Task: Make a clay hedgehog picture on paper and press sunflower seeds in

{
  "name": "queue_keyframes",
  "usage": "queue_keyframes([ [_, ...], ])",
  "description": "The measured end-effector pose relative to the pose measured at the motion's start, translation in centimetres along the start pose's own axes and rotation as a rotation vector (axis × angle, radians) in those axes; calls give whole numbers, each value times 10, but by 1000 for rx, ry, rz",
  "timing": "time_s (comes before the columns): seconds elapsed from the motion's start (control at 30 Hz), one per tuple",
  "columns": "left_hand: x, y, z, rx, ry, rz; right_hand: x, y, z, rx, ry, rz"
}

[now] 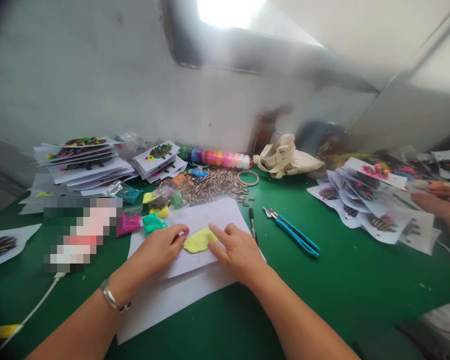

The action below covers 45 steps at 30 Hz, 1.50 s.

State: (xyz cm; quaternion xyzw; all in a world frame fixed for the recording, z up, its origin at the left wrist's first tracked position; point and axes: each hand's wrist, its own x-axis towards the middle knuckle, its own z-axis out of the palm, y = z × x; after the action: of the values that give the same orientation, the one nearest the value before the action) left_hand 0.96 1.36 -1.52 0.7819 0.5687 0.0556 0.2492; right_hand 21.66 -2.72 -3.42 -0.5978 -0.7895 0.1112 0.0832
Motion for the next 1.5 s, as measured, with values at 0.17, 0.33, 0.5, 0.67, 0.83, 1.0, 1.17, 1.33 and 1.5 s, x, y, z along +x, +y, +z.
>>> queue_keyframes([
  [0.17, -1, 0, 0, -1, 5, -3, 3, -4, 0, -72, -2, 2],
  [0.33, -1, -2, 0, -1, -1, -8, 0, 14, -1, 196, -4, 49],
  [0.5, 0, 0, 0, -10, -2, -9, -7, 11, -3, 126, -5, -72],
  [0.67, 0, 0, 0, 4, -6, -15, -4, 5, -4, 68, 0, -56],
  [0.83, 1, -2, 2, -2, 10, -1, -2, 13, -2, 218, -3, 20],
  [1.0, 1, -1, 2, -2, 16, 7, -1, 6, -2, 85, 0, -4],
  [1.17, 0, -1, 1, 0, 5, 2, 0, 8, -2, 143, -10, 23],
  [1.33, 0, -1, 1, 2, 0, -7, -3, 13, -2, 212, 0, -12],
  [1.5, 0, 0, 1, -11, 1, -8, -9, 13, -4, 260, -1, -30],
])
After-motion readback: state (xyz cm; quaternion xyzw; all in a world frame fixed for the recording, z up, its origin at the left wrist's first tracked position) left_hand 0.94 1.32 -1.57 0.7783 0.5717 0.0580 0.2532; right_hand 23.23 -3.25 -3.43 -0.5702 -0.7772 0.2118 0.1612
